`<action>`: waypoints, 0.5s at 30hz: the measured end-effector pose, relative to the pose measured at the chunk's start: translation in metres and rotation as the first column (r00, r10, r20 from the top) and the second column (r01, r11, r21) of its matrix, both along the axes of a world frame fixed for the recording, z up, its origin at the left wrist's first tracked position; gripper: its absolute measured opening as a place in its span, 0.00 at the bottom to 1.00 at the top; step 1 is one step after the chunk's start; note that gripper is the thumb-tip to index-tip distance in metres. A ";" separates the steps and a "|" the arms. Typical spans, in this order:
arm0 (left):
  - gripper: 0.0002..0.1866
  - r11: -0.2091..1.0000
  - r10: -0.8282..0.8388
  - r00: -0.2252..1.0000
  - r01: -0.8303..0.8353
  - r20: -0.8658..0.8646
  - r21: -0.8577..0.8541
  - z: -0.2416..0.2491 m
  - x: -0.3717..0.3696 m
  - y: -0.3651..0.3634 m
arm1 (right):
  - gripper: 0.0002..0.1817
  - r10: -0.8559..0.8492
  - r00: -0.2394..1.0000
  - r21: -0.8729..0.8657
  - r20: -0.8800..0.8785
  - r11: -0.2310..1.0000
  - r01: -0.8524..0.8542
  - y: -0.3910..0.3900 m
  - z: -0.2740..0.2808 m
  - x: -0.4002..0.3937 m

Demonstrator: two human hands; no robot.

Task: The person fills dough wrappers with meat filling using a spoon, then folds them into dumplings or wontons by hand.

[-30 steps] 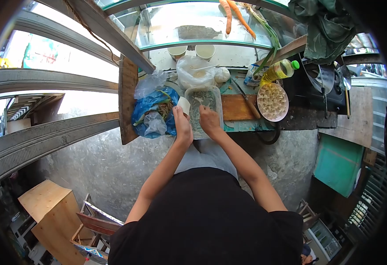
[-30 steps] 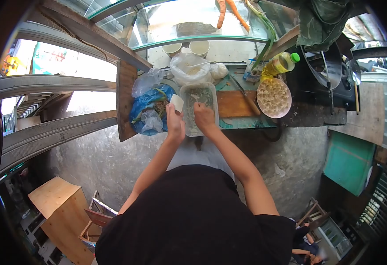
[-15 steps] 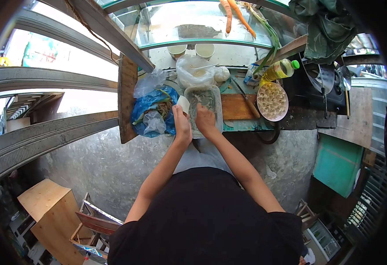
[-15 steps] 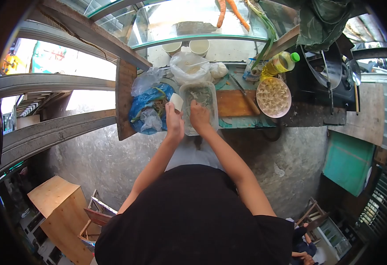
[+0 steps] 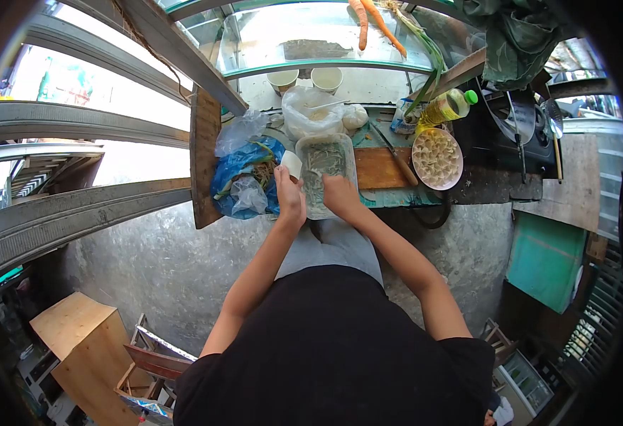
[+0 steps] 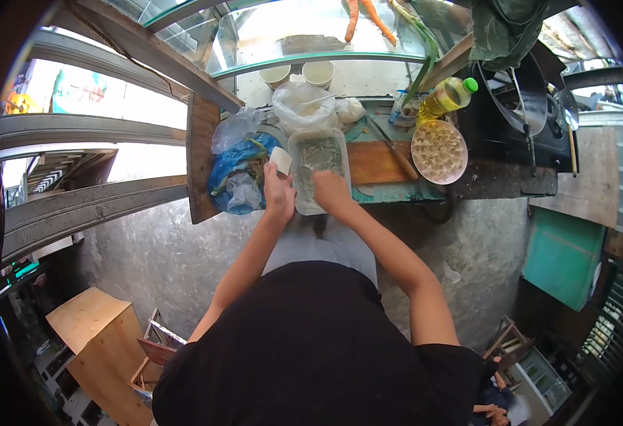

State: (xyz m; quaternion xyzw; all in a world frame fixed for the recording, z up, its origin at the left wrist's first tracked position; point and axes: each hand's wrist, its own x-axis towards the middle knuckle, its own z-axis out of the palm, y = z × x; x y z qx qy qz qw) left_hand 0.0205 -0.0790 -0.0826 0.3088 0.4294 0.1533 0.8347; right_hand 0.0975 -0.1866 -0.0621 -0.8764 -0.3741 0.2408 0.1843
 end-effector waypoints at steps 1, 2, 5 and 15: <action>0.20 1.000 -0.002 1.000 0.002 0.001 -0.005 0.001 0.000 0.000 | 0.06 0.001 1.000 0.000 0.001 1.000 -0.001 0.003 -0.001 0.003; 0.19 1.000 -0.002 1.000 0.002 0.002 -0.009 0.001 -0.001 0.001 | 0.06 -0.144 0.989 0.003 -0.019 0.990 0.144 0.008 -0.003 0.009; 0.14 0.993 0.106 0.994 -0.108 -0.038 -0.047 0.020 0.006 -0.001 | 0.07 -0.315 0.948 0.036 -0.051 0.948 0.317 0.019 -0.017 0.019; 0.14 0.991 0.133 0.990 -0.135 -0.048 -0.027 0.021 0.008 -0.003 | 0.07 -0.260 0.962 0.100 -0.083 0.958 0.268 0.010 -0.007 0.022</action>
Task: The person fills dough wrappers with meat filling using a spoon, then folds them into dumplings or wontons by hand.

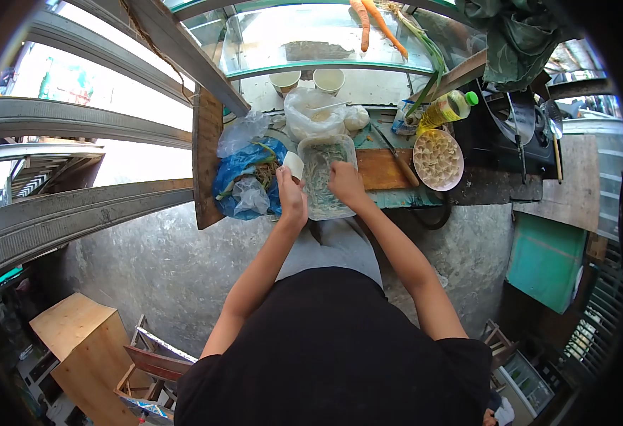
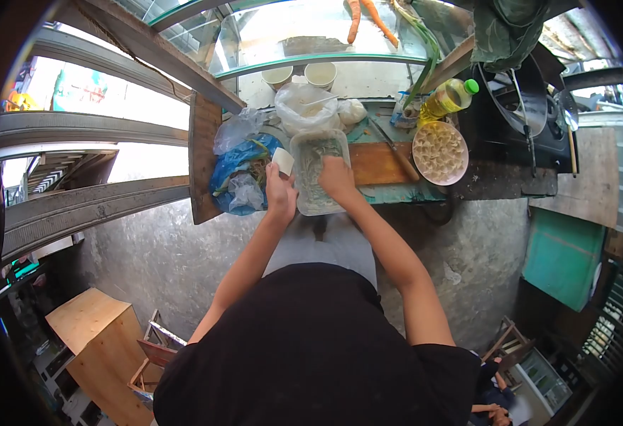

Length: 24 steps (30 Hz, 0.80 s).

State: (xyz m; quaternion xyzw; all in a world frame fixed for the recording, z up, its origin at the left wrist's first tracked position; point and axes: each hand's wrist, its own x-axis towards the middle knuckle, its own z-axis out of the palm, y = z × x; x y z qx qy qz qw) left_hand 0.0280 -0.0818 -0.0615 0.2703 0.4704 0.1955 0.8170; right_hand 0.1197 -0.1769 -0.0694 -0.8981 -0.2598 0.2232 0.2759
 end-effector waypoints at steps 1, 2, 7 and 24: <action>0.14 1.000 -0.005 1.000 0.005 -0.007 0.002 0.001 0.000 0.000 | 0.07 0.004 1.000 0.001 0.000 1.000 -0.004 0.003 -0.002 0.003; 0.14 1.000 -0.011 1.000 0.011 -0.015 0.003 0.003 0.000 0.000 | 0.07 -0.016 1.000 0.023 0.019 1.000 0.016 0.006 -0.005 0.006; 0.14 0.999 -0.039 0.999 0.040 0.025 -0.004 -0.002 -0.003 0.002 | 0.08 0.044 0.996 0.027 0.077 0.999 -0.046 0.002 -0.012 -0.010; 0.17 0.992 -0.126 0.991 0.125 0.039 0.034 -0.024 -0.011 0.007 | 0.05 0.515 0.833 -0.211 0.202 0.854 -0.476 -0.022 -0.002 -0.055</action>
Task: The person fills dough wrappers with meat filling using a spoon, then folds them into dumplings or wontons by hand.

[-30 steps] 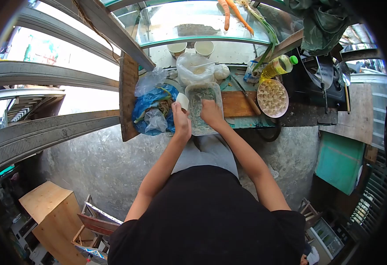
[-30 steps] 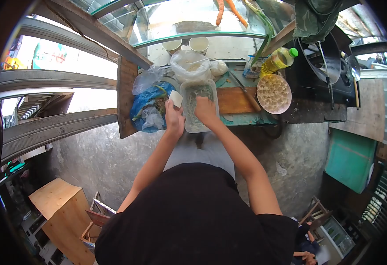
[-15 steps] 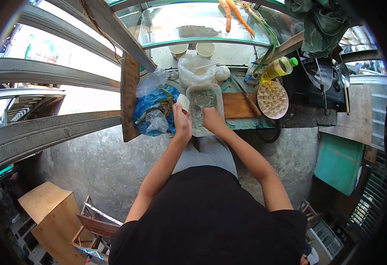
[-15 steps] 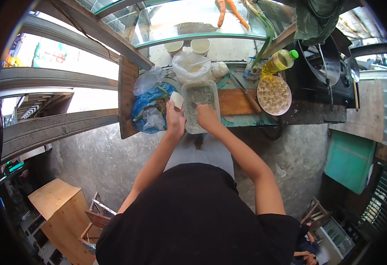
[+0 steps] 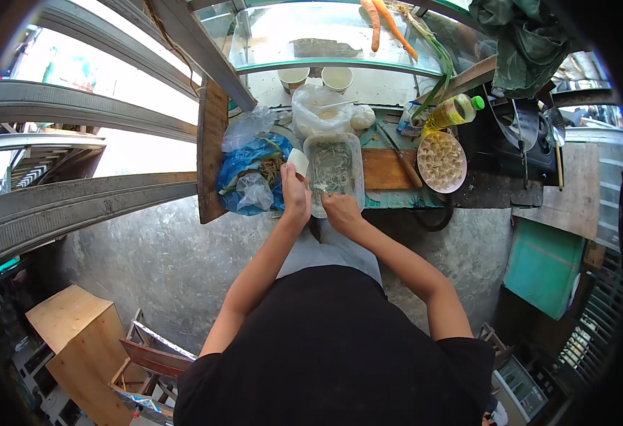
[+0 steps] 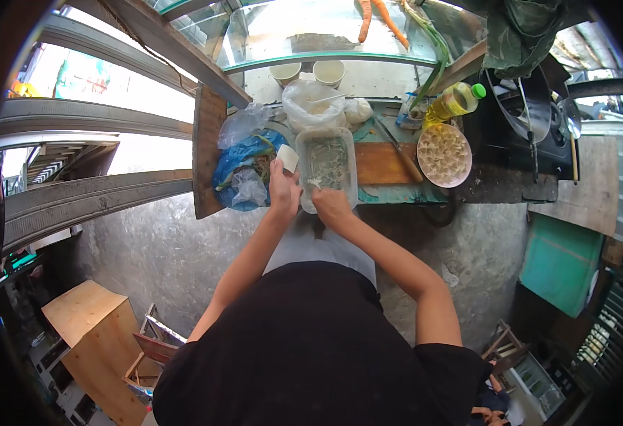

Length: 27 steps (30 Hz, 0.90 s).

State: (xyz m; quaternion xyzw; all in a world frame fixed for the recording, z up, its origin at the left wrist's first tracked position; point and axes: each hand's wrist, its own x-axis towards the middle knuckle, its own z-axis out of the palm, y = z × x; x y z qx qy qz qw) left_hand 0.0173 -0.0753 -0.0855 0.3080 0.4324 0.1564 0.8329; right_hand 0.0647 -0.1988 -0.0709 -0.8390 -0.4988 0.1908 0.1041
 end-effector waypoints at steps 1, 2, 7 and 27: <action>0.17 1.000 0.002 1.000 -0.002 0.009 0.000 0.001 0.000 0.000 | 0.05 0.003 1.000 -0.001 0.001 1.000 -0.003 0.002 0.004 0.003; 0.16 1.000 0.001 1.000 -0.001 0.019 -0.002 0.002 0.001 -0.001 | 0.04 -0.014 1.000 0.018 0.018 1.000 0.013 0.004 0.008 0.008; 0.16 0.999 0.001 1.000 -0.001 0.010 -0.035 0.005 0.001 0.000 | 0.04 -0.075 0.995 0.114 0.072 0.991 0.066 0.026 -0.002 0.038; 0.13 0.994 0.054 0.991 -0.065 -0.119 -0.083 0.036 0.008 -0.002 | 0.05 -0.195 0.978 0.116 -0.074 0.972 0.203 -0.001 -0.015 0.039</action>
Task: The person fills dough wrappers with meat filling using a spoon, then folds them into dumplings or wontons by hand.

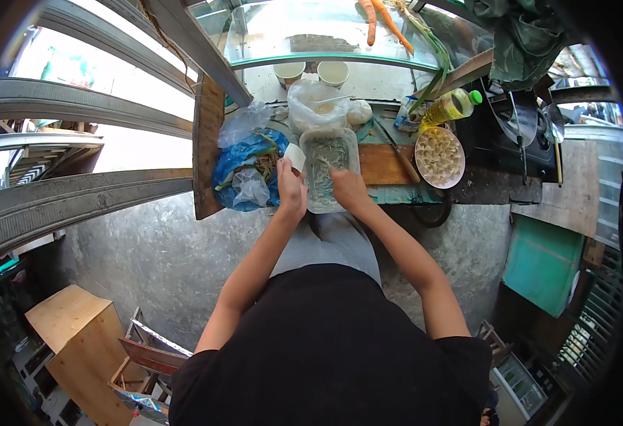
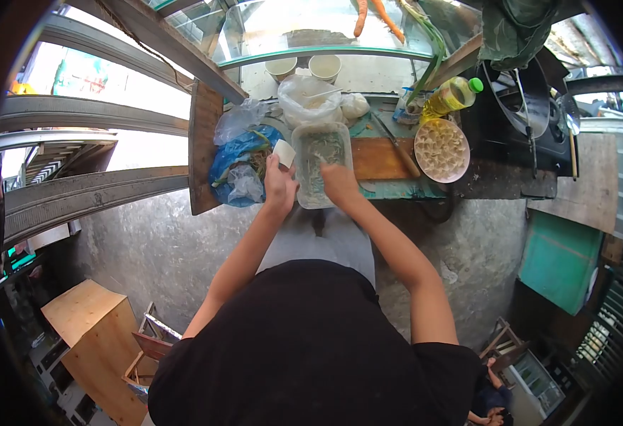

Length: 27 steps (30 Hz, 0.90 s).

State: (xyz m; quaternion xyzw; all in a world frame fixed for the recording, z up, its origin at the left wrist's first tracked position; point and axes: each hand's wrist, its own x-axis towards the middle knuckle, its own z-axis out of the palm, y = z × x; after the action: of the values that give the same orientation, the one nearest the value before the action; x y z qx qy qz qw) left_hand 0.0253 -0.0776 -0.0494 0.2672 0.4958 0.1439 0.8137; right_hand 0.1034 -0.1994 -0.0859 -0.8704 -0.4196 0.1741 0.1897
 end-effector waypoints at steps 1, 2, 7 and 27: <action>0.13 1.000 0.013 1.000 -0.013 0.015 -0.019 -0.001 0.000 0.001 | 0.05 0.000 1.000 -0.001 -0.001 1.000 0.000 -0.006 0.005 -0.008; 0.13 0.999 0.025 0.999 -0.024 0.033 -0.038 -0.001 0.001 0.001 | 0.05 0.073 0.997 -0.064 -0.028 0.995 -0.074 -0.014 0.011 -0.015; 0.15 0.999 -0.011 0.996 0.008 0.092 0.031 -0.021 -0.001 0.001 | 0.05 0.007 1.000 -0.087 -0.028 0.996 -0.009 -0.009 0.011 -0.009; 0.13 0.999 0.027 0.996 -0.031 0.089 0.039 -0.016 0.001 0.001 | 0.06 -0.310 0.948 -0.034 0.075 0.949 0.313 0.023 -0.008 -0.005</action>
State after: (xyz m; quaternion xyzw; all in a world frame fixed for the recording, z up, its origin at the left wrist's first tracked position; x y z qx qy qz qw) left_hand 0.0260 -0.0766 -0.0656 0.2698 0.4601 0.1773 0.8271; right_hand 0.0983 -0.1763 -0.0935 -0.9354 -0.2789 0.1213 0.1805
